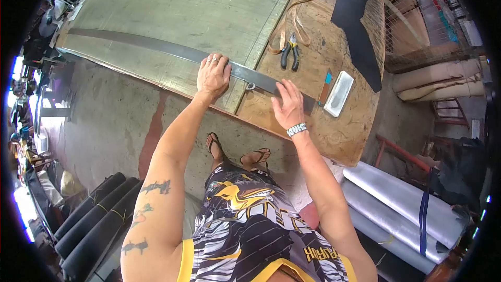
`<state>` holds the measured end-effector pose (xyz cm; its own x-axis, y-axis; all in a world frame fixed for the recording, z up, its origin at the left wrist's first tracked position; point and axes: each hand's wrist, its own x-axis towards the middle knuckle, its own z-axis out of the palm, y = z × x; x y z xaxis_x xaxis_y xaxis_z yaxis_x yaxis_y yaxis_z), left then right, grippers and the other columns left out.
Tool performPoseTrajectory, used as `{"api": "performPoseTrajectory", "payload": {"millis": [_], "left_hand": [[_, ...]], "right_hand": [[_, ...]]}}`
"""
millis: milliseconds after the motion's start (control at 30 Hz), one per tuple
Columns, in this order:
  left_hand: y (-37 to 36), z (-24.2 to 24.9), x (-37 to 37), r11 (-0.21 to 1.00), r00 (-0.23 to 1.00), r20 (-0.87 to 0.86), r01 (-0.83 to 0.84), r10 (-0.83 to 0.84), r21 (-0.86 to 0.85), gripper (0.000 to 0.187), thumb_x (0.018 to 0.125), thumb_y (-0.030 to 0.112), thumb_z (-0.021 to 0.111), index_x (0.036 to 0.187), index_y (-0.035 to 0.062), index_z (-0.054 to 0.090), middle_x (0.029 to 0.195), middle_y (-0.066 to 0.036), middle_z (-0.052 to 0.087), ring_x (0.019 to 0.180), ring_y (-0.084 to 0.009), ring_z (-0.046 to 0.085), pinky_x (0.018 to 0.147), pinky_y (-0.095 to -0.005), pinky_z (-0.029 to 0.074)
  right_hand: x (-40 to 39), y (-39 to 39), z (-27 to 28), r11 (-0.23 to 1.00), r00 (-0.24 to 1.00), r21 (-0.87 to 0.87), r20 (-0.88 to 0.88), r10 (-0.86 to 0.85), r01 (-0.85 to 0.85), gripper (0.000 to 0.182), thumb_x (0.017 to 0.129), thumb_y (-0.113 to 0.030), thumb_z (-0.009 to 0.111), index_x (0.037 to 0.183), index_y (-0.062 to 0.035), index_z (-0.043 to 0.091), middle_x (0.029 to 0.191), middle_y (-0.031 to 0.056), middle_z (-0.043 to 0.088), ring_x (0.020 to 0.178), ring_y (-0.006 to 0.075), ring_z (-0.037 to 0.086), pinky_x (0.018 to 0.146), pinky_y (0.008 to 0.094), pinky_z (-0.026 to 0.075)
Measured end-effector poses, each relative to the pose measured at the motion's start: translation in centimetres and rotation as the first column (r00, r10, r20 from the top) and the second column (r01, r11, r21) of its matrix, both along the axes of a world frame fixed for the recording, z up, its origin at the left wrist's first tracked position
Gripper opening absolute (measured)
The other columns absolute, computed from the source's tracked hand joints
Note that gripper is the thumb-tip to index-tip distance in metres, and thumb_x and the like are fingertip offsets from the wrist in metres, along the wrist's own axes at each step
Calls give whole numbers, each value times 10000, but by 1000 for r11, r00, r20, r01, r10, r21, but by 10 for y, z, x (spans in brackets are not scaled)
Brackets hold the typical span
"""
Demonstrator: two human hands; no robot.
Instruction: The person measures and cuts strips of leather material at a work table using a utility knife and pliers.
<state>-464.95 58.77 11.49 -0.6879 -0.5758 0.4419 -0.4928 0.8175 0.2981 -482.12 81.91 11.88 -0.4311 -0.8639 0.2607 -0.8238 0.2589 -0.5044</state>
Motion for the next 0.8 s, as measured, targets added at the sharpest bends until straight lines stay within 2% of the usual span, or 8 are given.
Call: {"api": "performPoseTrajectory", "payload": {"millis": [133, 267, 300, 600, 633, 733, 767, 800], "left_hand": [[-4, -4, 4, 1000, 999, -39, 9, -8, 26, 204, 943, 190, 610, 1090, 52, 644, 1121, -121, 625, 1125, -321, 580, 1003, -438, 432], [-8, -10, 9, 998, 995, -97, 23, -18, 52, 216, 942, 189, 608, 1109, 57, 647, 1139, -115, 622, 1151, -318, 567, 1014, -442, 426], [-10, -12, 11, 998, 993, -112, 31, -24, 61, 223, 942, 189, 609, 1117, 57, 647, 1144, -115, 621, 1160, -317, 563, 1018, -443, 424], [-20, -17, 21, 981, 982, -186, 61, -26, 185, 232, 922, 171, 624, 1129, 79, 669, 1160, -94, 615, 1190, -307, 542, 1033, -438, 412], [-21, -16, 21, 979, 983, -183, 62, -27, 193, 231, 920, 169, 625, 1128, 78, 668, 1160, -94, 615, 1188, -308, 542, 1032, -437, 412], [-19, -14, 20, 973, 983, -183, 55, -14, 222, 230, 915, 160, 628, 1126, 76, 668, 1167, -97, 616, 1193, -308, 541, 1035, -438, 411], [-19, -12, 21, 971, 983, -185, 55, -11, 233, 232, 912, 154, 630, 1127, 75, 669, 1174, -99, 616, 1202, -309, 540, 1041, -439, 410], [-19, -11, 22, 969, 983, -183, 51, -6, 242, 233, 909, 147, 632, 1128, 74, 670, 1181, -101, 617, 1212, -309, 539, 1047, -440, 410]], "right_hand": [[30, -19, -2, 1000, 1000, -6, 4, 23, -23, 507, 847, -176, 690, 1329, -52, 596, 1441, 159, 537, 1380, 354, 452, 1147, 487, 359], [51, -45, 9, 999, 999, 26, -39, -23, 24, 533, 806, -180, 736, 1305, -46, 605, 1307, 146, 592, 1239, 343, 529, 1030, 467, 423], [57, -51, 12, 999, 997, -17, -76, -28, 27, 526, 794, -188, 754, 1282, -51, 615, 1191, 134, 616, 1136, 337, 554, 951, 465, 440], [71, -74, 2, 978, 992, 171, 23, -125, 120, 271, 839, -200, 738, 1077, -87, 676, 1048, 128, 624, 959, 358, 617, 847, 463, 473], [70, -74, 5, 982, 992, 136, -13, -129, 129, 230, 849, -197, 731, 1046, -89, 680, 1039, 126, 633, 924, 361, 627, 830, 459, 481], [61, -73, 28, 996, 991, 65, 118, -63, 56, 217, 844, -172, 740, 1023, -65, 681, 1001, 133, 643, 904, 356, 640, 811, 450, 500], [58, -74, 43, 1000, 995, -8, 100, -16, 17, 206, 844, -137, 751, 1014, -44, 681, 964, 139, 644, 847, 343, 657, 762, 413, 529], [57, -74, 63, 997, 990, -68, 143, -9, 19, 191, 845, -105, 770, 1001, -38, 681, 920, 120, 638, 786, 270, 672, 699, 355, 539]]}}
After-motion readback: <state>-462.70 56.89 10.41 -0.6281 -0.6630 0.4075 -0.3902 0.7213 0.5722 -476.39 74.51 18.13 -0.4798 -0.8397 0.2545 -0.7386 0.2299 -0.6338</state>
